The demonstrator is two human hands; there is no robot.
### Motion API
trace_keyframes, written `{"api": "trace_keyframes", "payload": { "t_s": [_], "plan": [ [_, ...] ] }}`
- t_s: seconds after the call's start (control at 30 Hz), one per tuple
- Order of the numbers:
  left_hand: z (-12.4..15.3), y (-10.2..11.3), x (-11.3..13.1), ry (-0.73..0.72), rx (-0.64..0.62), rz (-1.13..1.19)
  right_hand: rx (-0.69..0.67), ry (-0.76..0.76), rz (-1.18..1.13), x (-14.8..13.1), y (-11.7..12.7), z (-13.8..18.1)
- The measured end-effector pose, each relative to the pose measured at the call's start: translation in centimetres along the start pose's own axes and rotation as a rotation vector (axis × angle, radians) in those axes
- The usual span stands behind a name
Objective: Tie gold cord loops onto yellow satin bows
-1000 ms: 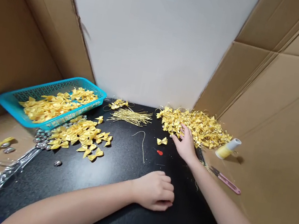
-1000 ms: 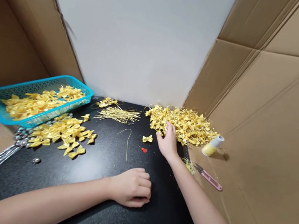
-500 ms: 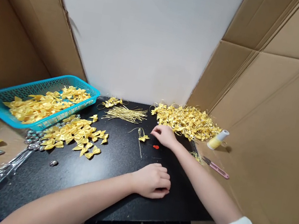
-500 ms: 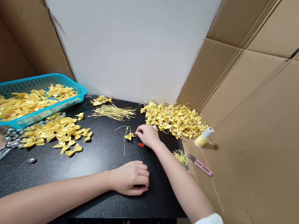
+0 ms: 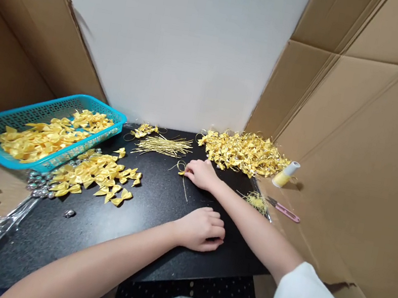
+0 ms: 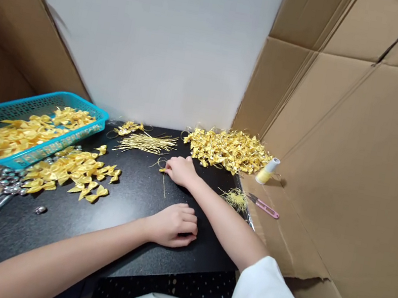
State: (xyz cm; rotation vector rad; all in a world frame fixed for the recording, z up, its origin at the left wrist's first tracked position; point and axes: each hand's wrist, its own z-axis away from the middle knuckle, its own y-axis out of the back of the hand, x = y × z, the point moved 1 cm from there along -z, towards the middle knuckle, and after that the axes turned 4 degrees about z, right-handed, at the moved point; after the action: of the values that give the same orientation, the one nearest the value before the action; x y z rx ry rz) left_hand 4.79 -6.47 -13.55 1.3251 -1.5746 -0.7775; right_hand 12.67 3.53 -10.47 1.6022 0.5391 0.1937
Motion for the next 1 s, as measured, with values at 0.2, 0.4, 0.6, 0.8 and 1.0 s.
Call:
{"api": "trace_keyframes", "payload": {
  "t_s": [0.2,0.4,0.6,0.8,1.0],
  "plan": [
    [0.1,0.1,-0.1,-0.002,-0.010,0.009,0.139,-0.180,0.004,4.3,2.7,-1.0],
    [0.2,0.0,-0.1,-0.004,0.025,0.023,0.421,-0.565,0.053,9.9,7.1,1.0],
    [0.2,0.5,0.0,-0.018,0.056,0.048,0.044,-0.236,-0.076,5.3,3.0,5.9],
    [0.6,1.4,-0.5,0.072,0.128,0.055,-0.041,-0.224,0.006,2.0,1.3,6.6],
    [0.6,1.4,-0.7,0.091,0.137,0.099,0.005,-0.181,0.289,1.6,-0.3,6.9]
  ]
}}
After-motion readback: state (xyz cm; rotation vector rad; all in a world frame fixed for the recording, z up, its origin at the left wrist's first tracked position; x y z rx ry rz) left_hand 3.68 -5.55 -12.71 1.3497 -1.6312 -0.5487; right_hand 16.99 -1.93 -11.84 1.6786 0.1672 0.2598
